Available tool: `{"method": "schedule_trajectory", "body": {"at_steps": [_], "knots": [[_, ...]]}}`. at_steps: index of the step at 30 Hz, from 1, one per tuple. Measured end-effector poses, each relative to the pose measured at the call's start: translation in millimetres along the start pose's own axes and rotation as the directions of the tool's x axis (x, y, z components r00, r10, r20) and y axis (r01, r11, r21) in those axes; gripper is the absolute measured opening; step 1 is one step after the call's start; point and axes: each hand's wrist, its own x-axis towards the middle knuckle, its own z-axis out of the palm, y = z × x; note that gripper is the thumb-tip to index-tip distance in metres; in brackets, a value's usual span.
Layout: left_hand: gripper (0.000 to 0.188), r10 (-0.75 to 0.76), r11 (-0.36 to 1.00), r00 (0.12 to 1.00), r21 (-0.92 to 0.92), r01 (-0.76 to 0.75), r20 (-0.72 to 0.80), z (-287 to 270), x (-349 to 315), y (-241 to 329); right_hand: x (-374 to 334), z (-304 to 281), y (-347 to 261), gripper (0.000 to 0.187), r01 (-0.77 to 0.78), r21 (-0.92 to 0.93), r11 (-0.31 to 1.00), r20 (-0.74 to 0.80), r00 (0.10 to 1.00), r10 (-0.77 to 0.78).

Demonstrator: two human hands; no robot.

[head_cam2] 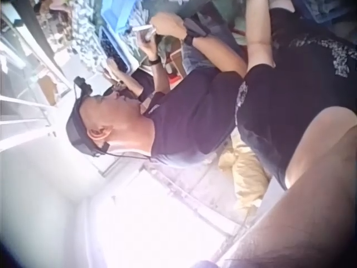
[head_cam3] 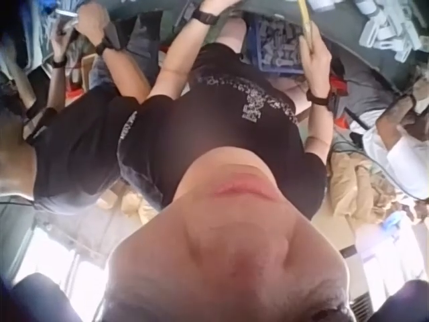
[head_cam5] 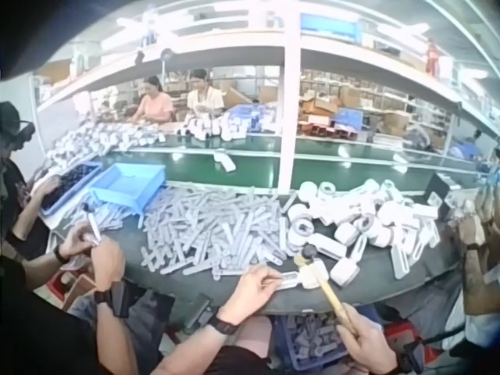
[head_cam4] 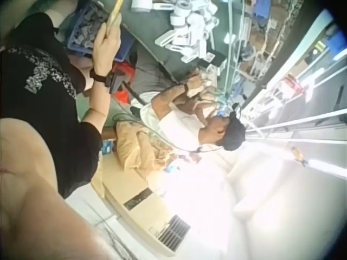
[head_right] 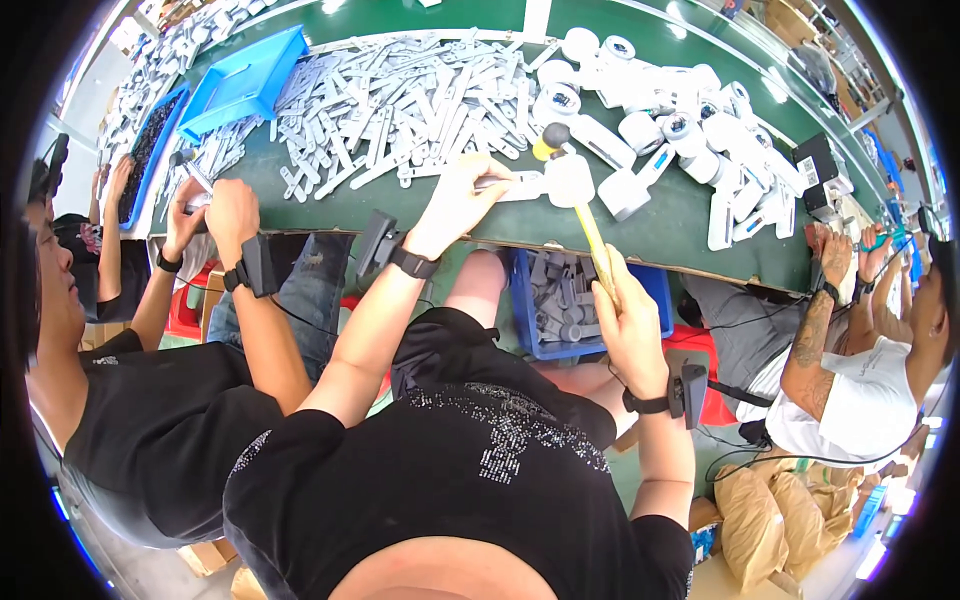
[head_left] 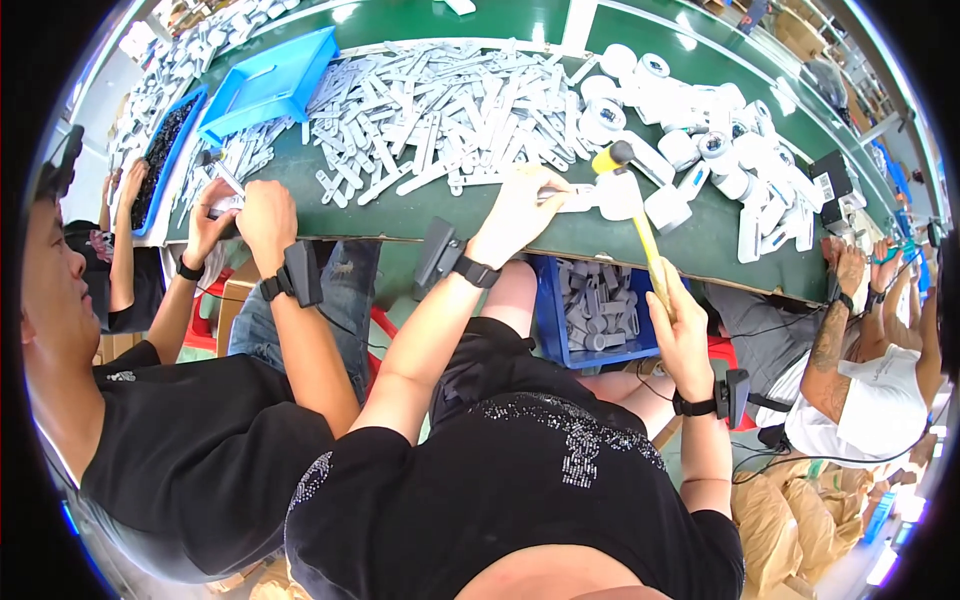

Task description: Assembling plastic components using a small yellow-handled hammer on a factory production line.

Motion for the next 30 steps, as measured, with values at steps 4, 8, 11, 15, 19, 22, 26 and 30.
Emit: {"method": "schedule_trajectory", "body": {"at_steps": [4, 8, 11, 15, 19, 22, 26, 30], "knots": [[0.028, 0.089, 0.996, 0.972, 0.031, -0.084, -0.218, -8.5, -13.3, -2.4, -5.7, 4.9, -19.7, 0.045, 0.116, 0.002, 0.993, -0.099, 0.988, -0.116], [0.024, 0.077, 0.993, 0.987, 0.101, -0.063, -0.142, -11.1, -15.7, -11.0, -7.4, 11.0, -14.7, 0.047, -0.036, 0.041, 0.999, 0.118, 0.993, 0.031], [0.021, 0.133, 0.982, 0.982, 0.155, -0.112, -0.135, -9.7, -15.2, -10.4, -11.7, 8.0, -33.3, 0.045, 0.049, 0.052, 0.997, -0.103, 0.994, -0.043], [0.021, 0.108, 0.989, 0.980, 0.116, -0.090, -0.165, -8.4, -10.8, -10.3, -13.7, 27.6, -3.1, 0.044, 0.051, 0.014, 0.999, 0.043, 0.998, -0.052], [0.022, 0.076, 0.992, 0.986, 0.108, -0.060, -0.147, -10.1, -11.3, -7.3, -17.2, 17.4, -24.7, 0.044, 0.019, 0.023, 1.000, -0.024, 1.000, -0.018], [0.022, 0.115, 0.989, 0.979, 0.113, -0.097, -0.167, -5.7, -11.8, -12.4, -20.7, 29.3, 0.6, 0.045, 0.097, -0.079, 0.992, 0.034, 0.995, -0.094], [0.036, -0.103, 0.985, 0.970, -0.160, 0.069, -0.219, -3.9, -20.0, -20.2, -10.8, 19.6, -25.0, 0.045, -0.119, 0.043, 0.992, 0.134, 0.985, 0.112], [0.070, -0.228, 0.958, 0.970, -0.198, 0.208, -0.084, -5.0, -15.7, -27.4, -6.1, 32.1, -23.8, 0.047, 0.015, -0.054, 0.998, 0.225, 0.974, -0.003]]}}
